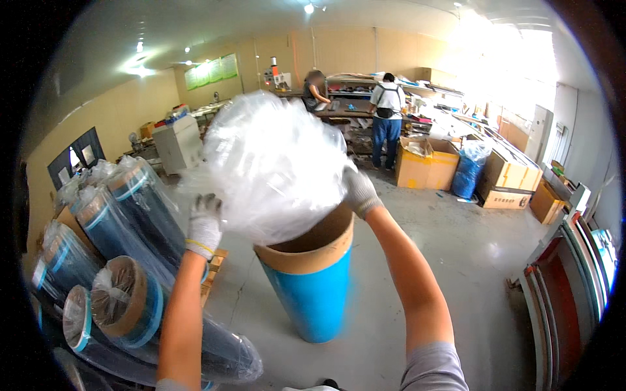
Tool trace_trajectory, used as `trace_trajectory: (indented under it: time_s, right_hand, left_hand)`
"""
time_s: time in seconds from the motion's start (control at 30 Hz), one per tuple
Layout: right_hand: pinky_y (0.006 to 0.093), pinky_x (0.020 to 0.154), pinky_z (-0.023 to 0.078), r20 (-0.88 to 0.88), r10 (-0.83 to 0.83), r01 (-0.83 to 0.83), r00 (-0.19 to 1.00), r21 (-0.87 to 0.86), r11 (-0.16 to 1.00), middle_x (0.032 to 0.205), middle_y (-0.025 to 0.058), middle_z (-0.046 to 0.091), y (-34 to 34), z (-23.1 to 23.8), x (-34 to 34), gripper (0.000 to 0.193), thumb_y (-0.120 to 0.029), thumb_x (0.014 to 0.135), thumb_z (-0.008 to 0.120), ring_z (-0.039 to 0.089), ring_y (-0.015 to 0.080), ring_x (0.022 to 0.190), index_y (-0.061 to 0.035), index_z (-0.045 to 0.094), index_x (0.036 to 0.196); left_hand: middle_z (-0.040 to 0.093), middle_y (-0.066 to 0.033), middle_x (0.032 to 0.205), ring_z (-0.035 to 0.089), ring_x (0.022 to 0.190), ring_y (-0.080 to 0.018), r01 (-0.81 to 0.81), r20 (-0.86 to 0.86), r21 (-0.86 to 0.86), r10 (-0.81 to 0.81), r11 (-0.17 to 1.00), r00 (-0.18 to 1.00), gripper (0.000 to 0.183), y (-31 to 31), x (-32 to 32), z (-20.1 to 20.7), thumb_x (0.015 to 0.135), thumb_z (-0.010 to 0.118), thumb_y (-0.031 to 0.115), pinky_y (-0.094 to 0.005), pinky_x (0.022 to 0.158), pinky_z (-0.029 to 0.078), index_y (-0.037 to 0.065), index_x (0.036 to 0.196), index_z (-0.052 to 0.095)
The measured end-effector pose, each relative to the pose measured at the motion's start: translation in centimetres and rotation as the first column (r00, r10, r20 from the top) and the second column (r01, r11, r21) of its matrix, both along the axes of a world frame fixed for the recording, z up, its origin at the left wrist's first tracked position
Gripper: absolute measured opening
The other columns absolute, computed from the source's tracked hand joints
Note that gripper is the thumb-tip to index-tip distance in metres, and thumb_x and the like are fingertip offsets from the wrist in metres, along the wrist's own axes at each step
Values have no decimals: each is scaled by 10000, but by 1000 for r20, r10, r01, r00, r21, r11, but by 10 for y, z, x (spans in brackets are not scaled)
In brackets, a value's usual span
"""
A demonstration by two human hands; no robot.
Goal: The person labels a roll of blue industrial film using a marker, places the roll inside a clear plastic bag, ties the bag closed, and then slides the packaged roll into a large cardboard box.
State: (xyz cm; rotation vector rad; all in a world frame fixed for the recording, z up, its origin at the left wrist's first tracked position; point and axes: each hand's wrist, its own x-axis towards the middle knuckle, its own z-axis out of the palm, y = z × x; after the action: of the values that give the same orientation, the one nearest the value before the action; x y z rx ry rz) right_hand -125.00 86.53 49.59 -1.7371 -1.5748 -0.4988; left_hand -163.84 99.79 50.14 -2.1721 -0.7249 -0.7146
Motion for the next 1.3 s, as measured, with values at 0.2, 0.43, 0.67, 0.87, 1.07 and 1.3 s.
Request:
trace_trajectory:
  time_s: [0.2,0.43,0.67,0.87,1.07,1.3]
  right_hand:
    - [448,737,514,-139,-113,102,984,-81,992,1032,137,617,-106,-72,-29,180,-249,791,641,633,365,836,-122,693,908]
    - [433,641,506,-105,-146,141,984,-52,989,862,127,619,-162,-135,-120,267,-215,684,722,620,338,726,-111,664,923]
    - [459,722,468,-300,-197,192,933,-46,980,897,131,630,-149,-209,-145,210,-195,711,696,601,349,814,-100,658,894]
    - [439,730,447,48,-312,312,949,-293,904,855,117,632,-121,-229,-126,163,-220,760,635,591,325,818,-96,650,865]
    - [468,806,496,-815,-217,145,537,-164,976,1043,166,646,-127,-371,-147,176,-194,866,542,622,371,944,-97,632,982]
    - [449,730,484,-69,-445,345,893,-531,774,882,121,668,-106,-398,-114,111,-157,773,581,628,307,873,-101,667,814]
  left_hand:
    - [217,-219,1518,232,1382,-428,359,486,-398,-138,844,863,926,-73,58,-45,710,736,218,-519,1125,216,96,1485,244]
    - [425,-186,1346,353,1292,-413,338,245,-476,-247,812,937,850,-114,73,-52,606,781,242,-525,1088,274,105,1364,420]
    - [563,-64,917,536,950,-287,548,513,-105,-426,830,745,183,-103,42,-114,658,608,104,-484,857,412,131,837,636]
    - [589,-50,940,543,937,-272,291,207,-518,-212,805,955,148,-116,-21,-271,737,564,177,-476,879,418,140,848,653]
    - [611,-82,1025,548,1017,-296,172,59,-466,-163,868,985,196,-60,4,-312,773,540,208,-482,936,406,144,902,672]
    - [623,-169,1142,541,1124,-330,-323,-502,-716,-135,618,854,300,-45,9,-449,838,513,241,-510,966,393,93,1057,656]
